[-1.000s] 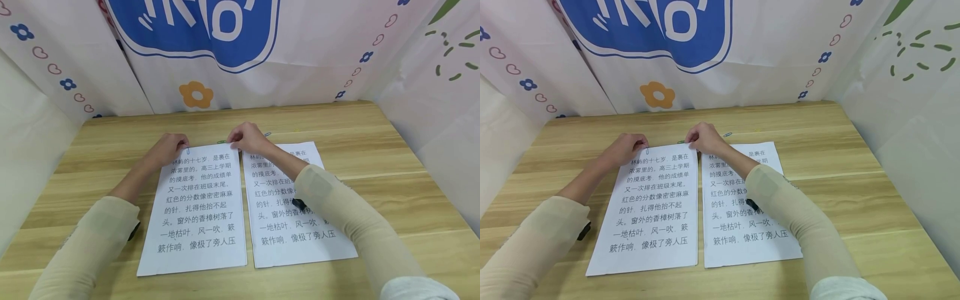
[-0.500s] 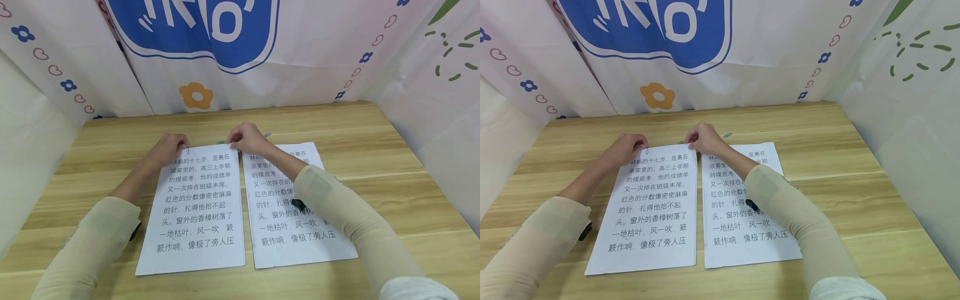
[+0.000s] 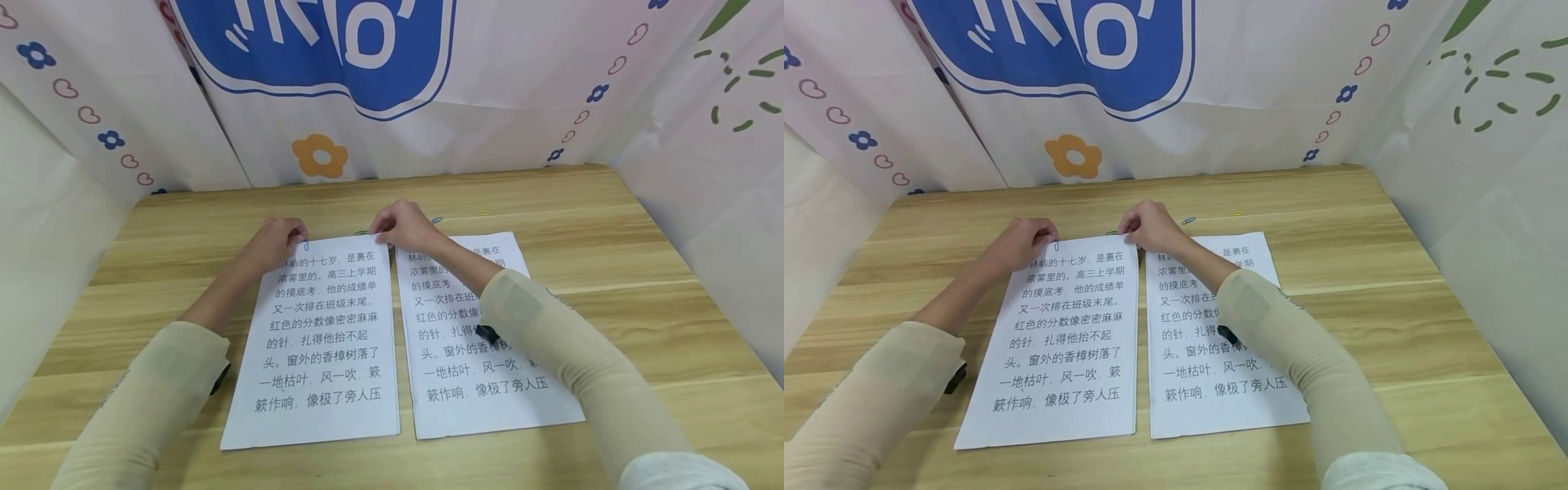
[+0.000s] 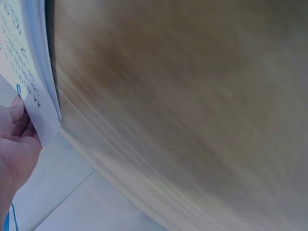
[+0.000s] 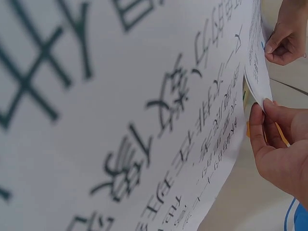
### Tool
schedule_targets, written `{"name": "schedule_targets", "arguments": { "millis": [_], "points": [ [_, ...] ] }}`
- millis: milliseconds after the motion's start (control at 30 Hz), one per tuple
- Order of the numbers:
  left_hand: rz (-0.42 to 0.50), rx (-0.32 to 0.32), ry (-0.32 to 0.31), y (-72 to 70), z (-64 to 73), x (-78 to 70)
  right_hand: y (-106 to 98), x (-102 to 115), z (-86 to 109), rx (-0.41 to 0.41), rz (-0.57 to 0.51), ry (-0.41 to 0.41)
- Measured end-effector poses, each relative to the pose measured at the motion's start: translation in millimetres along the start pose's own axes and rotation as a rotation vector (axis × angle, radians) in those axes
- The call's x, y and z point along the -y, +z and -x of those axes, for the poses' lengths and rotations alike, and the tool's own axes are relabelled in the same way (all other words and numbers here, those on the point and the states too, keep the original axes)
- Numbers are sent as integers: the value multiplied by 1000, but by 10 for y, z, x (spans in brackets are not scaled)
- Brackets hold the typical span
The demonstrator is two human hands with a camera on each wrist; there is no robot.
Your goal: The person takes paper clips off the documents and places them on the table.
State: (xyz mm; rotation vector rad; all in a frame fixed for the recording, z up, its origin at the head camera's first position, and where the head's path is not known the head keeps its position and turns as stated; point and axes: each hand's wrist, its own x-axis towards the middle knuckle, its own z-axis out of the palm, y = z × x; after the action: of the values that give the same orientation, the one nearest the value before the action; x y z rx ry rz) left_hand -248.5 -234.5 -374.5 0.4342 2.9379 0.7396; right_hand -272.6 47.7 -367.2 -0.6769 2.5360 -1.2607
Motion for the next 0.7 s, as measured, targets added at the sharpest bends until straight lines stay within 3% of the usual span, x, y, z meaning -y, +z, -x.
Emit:
{"name": "schedule_targets", "arguments": {
  "millis": [333, 700],
  "points": [
    [26, 12, -15, -44, 20, -18, -6, 8, 7, -9, -8, 21],
    [23, 15, 12, -25, 18, -17, -4, 8, 13, -9, -6, 21]
  ]
}}
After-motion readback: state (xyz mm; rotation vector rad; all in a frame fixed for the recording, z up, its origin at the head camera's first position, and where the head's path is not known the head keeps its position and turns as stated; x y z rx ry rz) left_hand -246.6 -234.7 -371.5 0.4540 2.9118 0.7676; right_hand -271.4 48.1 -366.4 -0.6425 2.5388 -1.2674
